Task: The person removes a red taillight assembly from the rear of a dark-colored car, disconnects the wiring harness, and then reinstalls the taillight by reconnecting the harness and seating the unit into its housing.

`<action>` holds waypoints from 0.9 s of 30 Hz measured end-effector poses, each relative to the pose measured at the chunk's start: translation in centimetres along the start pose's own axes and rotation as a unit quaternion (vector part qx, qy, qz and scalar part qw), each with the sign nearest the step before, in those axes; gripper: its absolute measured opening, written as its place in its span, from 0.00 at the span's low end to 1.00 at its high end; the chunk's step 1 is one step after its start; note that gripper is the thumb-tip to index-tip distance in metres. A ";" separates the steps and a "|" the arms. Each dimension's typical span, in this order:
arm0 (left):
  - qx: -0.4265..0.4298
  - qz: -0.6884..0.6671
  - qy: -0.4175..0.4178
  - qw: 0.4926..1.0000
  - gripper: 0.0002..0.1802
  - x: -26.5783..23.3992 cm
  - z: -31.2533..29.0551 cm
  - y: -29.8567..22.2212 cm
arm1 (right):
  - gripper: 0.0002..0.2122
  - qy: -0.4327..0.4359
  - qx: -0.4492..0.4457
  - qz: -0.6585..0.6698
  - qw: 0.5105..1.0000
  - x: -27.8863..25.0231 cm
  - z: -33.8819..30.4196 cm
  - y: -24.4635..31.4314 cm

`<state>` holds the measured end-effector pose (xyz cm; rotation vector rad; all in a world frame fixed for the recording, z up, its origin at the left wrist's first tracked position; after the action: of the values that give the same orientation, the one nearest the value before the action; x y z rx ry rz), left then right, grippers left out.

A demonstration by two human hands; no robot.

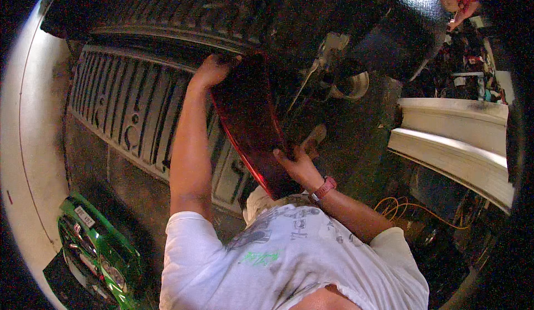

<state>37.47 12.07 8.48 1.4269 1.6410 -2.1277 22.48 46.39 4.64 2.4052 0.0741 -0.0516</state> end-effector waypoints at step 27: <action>0.055 0.302 0.041 0.951 0.18 27.0 8.0 5.8 | 0.32 -0.107 -0.062 -0.158 0.980 8.6 -1.7 -11.8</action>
<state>21.03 15.02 -14.87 1.7773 0.9287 -1.8347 30.32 56.64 -2.50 2.2291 0.3480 -0.4394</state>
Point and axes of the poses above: each hand's wrist, its own z-axis towards the middle knuckle, its own x-axis out of the palm, y = z × x, the point moved 10 cm from there along z, towards the middle knuckle, and after that the axes turned 14 degrees about x, right-handed, at the moved point
